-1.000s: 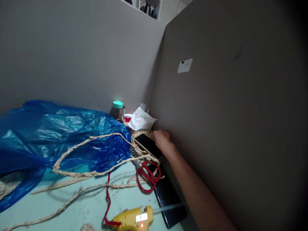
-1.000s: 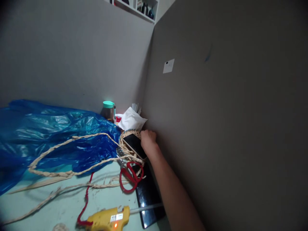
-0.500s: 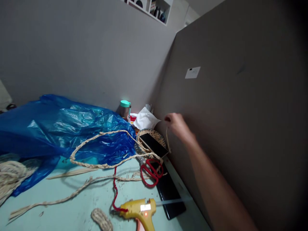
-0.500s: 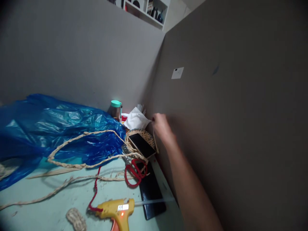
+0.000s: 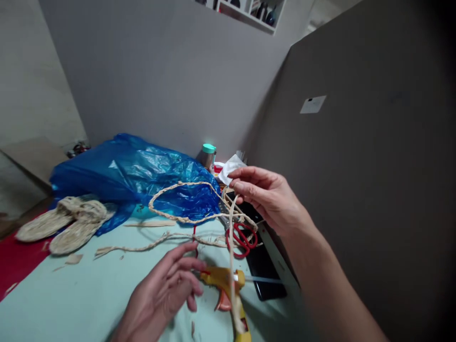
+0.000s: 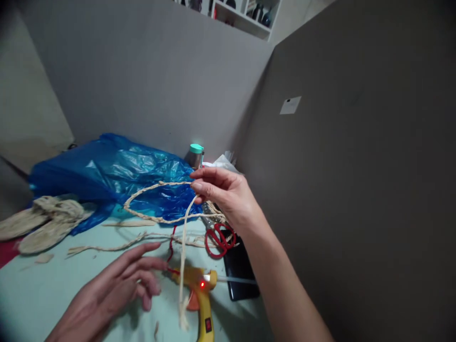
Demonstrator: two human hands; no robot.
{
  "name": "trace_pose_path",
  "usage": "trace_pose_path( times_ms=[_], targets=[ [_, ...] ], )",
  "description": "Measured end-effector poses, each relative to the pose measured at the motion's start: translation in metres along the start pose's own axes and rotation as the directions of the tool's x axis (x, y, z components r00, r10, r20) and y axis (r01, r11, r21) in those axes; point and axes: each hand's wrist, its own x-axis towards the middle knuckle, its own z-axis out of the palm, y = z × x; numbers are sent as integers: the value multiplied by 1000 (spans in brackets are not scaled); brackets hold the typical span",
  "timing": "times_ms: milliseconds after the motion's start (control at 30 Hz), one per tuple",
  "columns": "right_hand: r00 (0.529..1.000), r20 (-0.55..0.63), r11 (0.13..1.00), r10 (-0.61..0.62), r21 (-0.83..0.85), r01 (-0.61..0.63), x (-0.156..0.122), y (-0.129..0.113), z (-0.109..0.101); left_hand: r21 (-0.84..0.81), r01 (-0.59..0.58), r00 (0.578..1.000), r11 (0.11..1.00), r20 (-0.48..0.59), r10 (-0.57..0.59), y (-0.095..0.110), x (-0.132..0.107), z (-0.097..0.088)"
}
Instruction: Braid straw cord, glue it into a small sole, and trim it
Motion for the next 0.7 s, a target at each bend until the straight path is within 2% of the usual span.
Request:
trace_pose_path(
  times_ms=[100,200,300,467,567,700],
  targets=[
    [999,-4,998,46,37,-46,-10,27,11,-108,79,993,991,91,-69,3,4,2],
    [996,-41,996,75,61,-72,-16,45,17,-19,175,966,984,198,-167,1,4,1],
    [992,-89,994,86,81,-79,-18,53,18,30,210,945,977,252,-211,-2,5,-2],
    [987,-138,991,83,118,-67,-22,56,13,-86,327,916,941,275,-293,-5,8,-4],
    [989,-87,983,124,147,-110,-29,63,9,-137,350,917,927,253,-309,-5,9,-5],
    [980,61,964,188,182,-196,-42,78,9,-149,356,921,923,222,-319,-8,10,-5]
  ],
)
